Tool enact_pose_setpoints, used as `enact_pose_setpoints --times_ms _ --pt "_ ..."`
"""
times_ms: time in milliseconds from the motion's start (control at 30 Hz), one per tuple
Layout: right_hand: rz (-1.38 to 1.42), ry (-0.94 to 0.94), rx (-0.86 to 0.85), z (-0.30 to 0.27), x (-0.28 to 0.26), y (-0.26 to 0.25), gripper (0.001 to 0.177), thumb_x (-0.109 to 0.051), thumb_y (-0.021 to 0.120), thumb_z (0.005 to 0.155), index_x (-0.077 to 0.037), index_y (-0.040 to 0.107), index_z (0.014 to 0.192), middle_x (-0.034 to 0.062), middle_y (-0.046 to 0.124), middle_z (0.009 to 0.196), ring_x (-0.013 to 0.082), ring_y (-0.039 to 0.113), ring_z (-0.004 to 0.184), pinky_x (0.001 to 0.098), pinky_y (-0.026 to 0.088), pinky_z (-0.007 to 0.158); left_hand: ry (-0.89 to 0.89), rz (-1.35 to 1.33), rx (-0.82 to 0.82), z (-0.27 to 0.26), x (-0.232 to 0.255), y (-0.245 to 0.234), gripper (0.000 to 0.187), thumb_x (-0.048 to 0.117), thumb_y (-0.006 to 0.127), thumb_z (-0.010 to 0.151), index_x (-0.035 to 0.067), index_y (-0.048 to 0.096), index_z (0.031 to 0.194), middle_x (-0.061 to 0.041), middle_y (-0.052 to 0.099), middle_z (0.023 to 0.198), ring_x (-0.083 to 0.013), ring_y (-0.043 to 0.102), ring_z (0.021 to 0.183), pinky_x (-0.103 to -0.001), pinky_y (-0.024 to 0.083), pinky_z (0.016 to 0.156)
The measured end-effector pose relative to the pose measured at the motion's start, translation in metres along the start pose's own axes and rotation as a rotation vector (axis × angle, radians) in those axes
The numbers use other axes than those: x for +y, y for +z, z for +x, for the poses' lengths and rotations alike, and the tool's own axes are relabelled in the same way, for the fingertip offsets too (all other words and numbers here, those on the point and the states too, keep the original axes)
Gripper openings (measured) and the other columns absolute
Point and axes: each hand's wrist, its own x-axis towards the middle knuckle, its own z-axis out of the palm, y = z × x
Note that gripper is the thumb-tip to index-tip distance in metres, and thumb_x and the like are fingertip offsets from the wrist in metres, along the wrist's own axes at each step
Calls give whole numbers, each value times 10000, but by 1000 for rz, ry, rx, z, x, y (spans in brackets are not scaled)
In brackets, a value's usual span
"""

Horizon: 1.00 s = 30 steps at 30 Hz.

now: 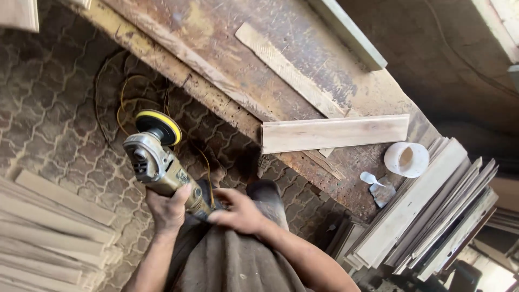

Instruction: Applying glue to wooden planks and sanding them with a power sander.

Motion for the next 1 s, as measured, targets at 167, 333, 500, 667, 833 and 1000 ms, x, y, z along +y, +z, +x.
enact_pose_setpoints --times_ms 167,333,500,667,833,1000 --pt "-553 -398 -64 13 29 23 711 -247 800 775 -11 501 1376 206 642 1231 378 611 1177 456 506 976 76 -157 325 -20 -39 47 621 131 758 856 17 501 1411 -52 589 1288 -167 577 1146 -332 489 1044" --pt "-701 -283 -83 9 58 -5 638 -279 749 800 -42 512 1343 163 673 1186 343 657 1119 449 516 960 19 -209 573 -43 -62 79 669 138 769 816 17 471 1402 -79 592 1280 -191 600 1131 -358 534 1001" --pt "-808 -213 -268 -11 70 -55 562 -309 713 848 -43 538 1310 161 689 1204 323 664 1163 432 442 1154 -63 -119 625 -71 -75 101 741 161 750 759 51 419 1413 -121 602 1249 -218 633 1104 -371 606 937" --pt "-914 -792 72 9 83 -175 872 -427 830 775 -96 482 1503 220 425 1596 433 317 1510 615 173 1247 -141 190 265 -82 -65 88 629 159 774 743 -24 564 1307 -109 644 1046 -210 637 888 -358 565 811" --pt "-1187 -641 304 88 85 -276 1254 -732 754 649 -26 301 1581 264 270 1622 466 244 1521 648 132 1239 -271 627 91 -75 -69 98 637 193 844 624 -15 604 1176 -102 718 987 -222 713 848 -379 594 768" --pt "-1277 -646 193 92 108 -297 1244 -893 563 656 -85 369 1581 167 340 1619 383 272 1539 627 99 1275 -385 740 -53 -74 -75 107 630 271 841 620 21 612 1151 -122 747 912 -244 758 787 -393 646 707"
